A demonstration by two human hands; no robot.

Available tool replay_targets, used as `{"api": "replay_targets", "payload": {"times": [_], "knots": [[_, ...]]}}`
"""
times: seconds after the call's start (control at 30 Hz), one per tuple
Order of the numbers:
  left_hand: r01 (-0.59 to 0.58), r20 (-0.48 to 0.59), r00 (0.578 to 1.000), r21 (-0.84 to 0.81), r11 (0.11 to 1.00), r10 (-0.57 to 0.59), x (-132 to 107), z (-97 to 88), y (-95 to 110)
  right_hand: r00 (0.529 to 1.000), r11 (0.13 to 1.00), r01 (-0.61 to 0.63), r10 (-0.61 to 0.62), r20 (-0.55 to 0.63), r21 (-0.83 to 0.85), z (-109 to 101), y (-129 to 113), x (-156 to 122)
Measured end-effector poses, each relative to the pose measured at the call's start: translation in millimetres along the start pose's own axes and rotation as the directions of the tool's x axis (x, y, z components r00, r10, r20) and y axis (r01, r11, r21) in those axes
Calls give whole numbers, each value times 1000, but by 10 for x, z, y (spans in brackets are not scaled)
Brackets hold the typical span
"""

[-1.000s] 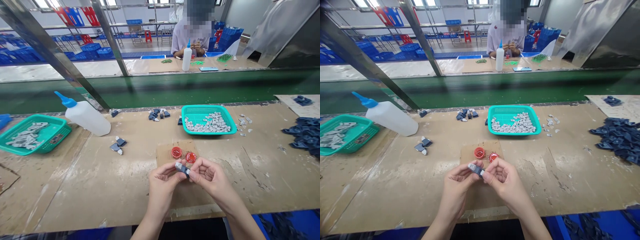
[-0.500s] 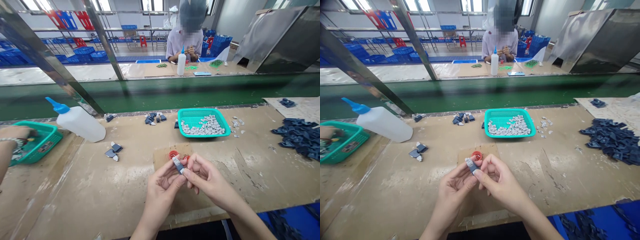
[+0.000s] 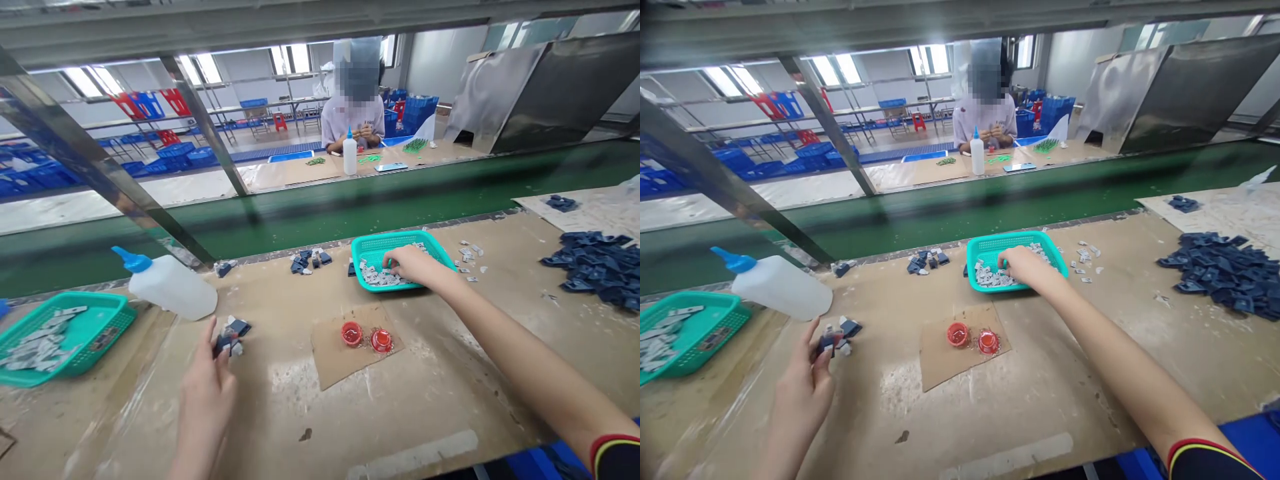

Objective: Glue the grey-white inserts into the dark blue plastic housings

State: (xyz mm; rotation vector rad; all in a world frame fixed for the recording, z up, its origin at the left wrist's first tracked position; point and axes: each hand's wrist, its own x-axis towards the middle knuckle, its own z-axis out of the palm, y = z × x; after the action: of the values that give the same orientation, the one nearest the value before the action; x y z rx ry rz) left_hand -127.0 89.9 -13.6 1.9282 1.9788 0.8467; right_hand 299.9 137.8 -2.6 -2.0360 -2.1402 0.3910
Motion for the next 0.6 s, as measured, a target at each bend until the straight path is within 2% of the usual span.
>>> {"api": "replay_targets", "payload": {"times": [0.13,0.23,0.3,0.4,0.5,0.6], "knots": [[-170,42,985,177,969,165,146,1,-89,997,998,57,-57,49,-6,43,-42,63],[-273,30,961,239,932,274,279,82,15,995,996,85,-85,61,3,55,-44,97],[-354,37,934,228,907,355,377,139,184,993,994,105,-105,47,10,54,-47,94],[-452,99,891,116,885,442,543,264,526,992,992,127,-126,-15,23,28,-54,50],[-458,146,882,42,888,448,738,501,844,987,991,119,-113,-114,54,-16,-57,-26],[-435,148,892,26,900,426,935,812,1061,976,985,122,-97,-195,118,-47,-49,-120]]}}
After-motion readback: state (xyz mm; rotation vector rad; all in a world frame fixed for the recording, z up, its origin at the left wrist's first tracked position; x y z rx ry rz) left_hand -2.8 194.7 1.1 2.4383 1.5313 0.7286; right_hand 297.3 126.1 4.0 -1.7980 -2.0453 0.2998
